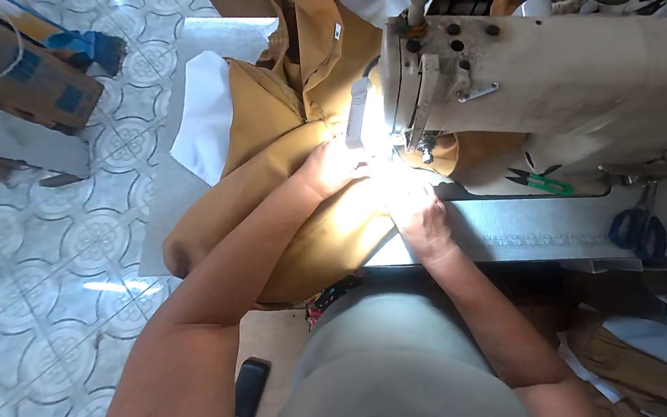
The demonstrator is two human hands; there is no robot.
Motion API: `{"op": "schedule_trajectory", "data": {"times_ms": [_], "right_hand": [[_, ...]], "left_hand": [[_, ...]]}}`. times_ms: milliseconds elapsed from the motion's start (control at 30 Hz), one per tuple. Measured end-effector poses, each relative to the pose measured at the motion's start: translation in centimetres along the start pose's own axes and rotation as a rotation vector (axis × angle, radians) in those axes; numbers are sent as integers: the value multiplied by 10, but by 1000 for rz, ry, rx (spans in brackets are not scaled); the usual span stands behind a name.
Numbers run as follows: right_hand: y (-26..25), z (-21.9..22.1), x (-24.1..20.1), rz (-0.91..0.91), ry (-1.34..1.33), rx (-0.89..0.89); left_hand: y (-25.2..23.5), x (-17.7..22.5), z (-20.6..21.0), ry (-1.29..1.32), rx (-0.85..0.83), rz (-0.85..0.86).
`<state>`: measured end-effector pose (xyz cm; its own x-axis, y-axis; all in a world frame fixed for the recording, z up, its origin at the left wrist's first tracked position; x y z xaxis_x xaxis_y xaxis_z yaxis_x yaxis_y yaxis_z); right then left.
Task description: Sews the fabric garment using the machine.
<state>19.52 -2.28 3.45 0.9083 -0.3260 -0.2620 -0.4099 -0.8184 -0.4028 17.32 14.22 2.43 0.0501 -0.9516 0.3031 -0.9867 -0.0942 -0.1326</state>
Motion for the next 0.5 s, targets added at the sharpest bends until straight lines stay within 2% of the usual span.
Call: {"op": "schedule_trajectory", "data": {"times_ms": [67, 200, 333, 433, 500], "right_hand": [[-8, -4, 8, 96, -95, 24], [-12, 1, 20, 303, -172, -71], [-6, 3, 13, 251, -96, -96], [-8, 4, 14, 295, -111, -166], [-10, 3, 14, 320, -153, -205]], "left_hand": [[-2, -1, 3, -24, 4, -42], [-3, 7, -1, -45, -12, -48], [-1, 9, -5, 59, 48, -9], [-1, 7, -2, 97, -7, -48], [0, 11, -4, 107, 6, 26]]}}
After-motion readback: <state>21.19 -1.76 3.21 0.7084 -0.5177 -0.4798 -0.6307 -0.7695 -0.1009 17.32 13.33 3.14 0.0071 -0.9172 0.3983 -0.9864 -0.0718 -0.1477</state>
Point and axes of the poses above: each hand's wrist, its own y-axis away from the middle knuckle, its own z-axis out of the palm, x = y × z, the point moved 8 cm from there along -y, towards the middle knuckle, and after that the axes turned 1 degree about y, right-handed, at the moved point
